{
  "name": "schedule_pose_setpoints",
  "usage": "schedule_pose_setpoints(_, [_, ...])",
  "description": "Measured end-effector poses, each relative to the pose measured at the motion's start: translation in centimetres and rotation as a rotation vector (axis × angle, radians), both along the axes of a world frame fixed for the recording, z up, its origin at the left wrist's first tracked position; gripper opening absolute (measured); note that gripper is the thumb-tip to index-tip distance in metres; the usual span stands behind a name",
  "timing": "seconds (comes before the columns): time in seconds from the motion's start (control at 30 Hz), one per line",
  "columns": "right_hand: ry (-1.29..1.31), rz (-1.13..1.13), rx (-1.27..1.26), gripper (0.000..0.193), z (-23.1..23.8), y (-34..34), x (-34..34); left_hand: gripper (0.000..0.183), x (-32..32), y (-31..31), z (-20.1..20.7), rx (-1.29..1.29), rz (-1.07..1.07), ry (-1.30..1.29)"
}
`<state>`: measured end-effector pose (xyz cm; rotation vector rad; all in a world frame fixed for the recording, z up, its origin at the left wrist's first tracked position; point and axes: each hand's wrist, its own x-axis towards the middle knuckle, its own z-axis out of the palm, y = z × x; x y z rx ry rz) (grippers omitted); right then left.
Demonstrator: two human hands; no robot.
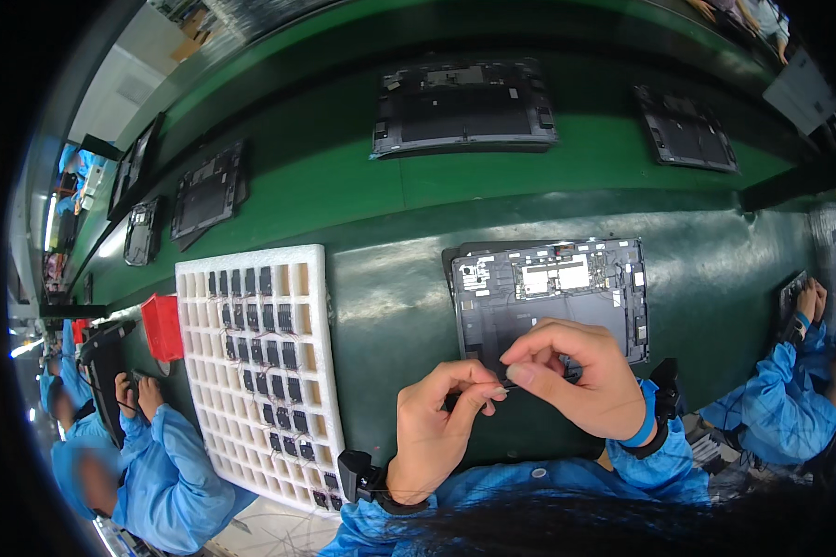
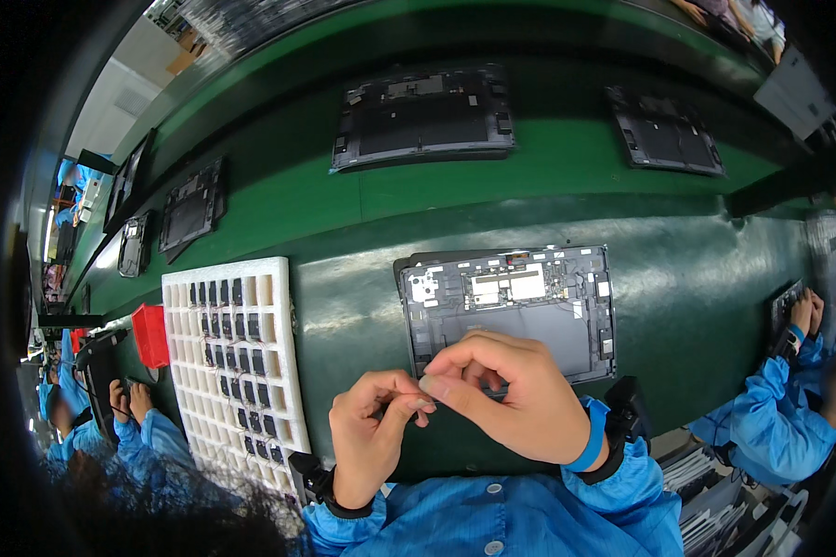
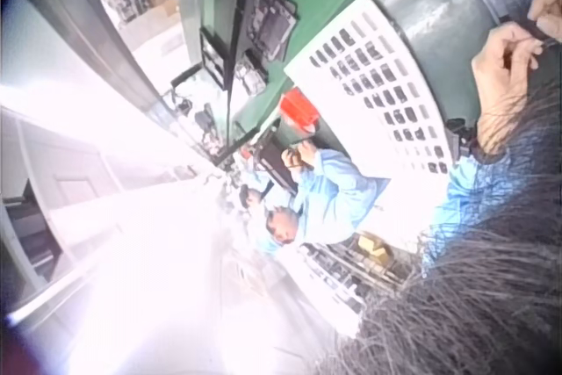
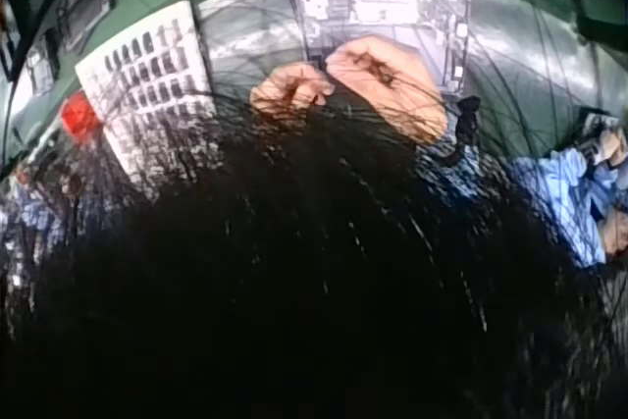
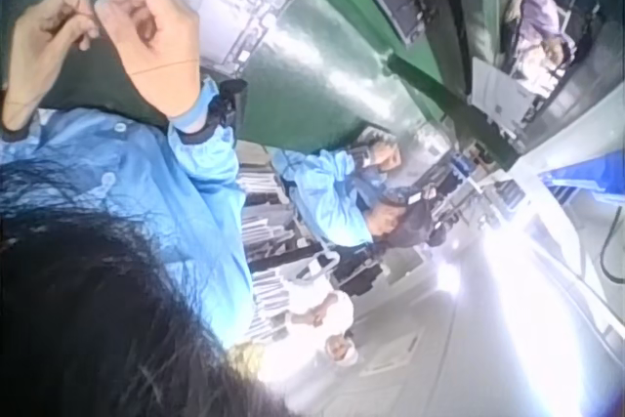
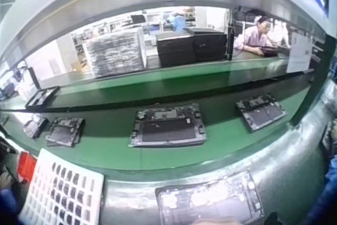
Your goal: Manually installing and connecting a component onto a tablet or laptop internal assembly on a production line.
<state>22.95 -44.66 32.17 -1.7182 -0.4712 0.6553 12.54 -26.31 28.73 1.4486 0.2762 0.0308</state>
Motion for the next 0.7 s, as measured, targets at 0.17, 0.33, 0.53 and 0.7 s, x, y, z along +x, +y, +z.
schedule_pose_setpoints(0.17, [0.057, -0.125, 0.066, 0.011, -0.8, 0.4, -0.6, 0.008, 0.9, -0.5, 0.4, -0.020, 0.036, 0.007])
schedule_pose_setpoints(0.33, [0.170, -0.399, 0.305, 0.011, -3.0, 1.4, -2.6, 0.013, 2.2, -2.0, -0.9, -0.116, 0.093, -0.021])
schedule_pose_setpoints(0.53, [0.209, -0.469, 0.383, 0.016, -4.6, 0.7, -2.6, 0.014, 4.1, -3.5, -2.7, -0.160, 0.128, -0.037])
schedule_pose_setpoints(0.7, [-0.772, -0.297, -0.611, 0.045, -4.8, -3.8, 3.7, 0.009, 6.2, -2.1, -4.0, 0.223, 0.089, -0.014])
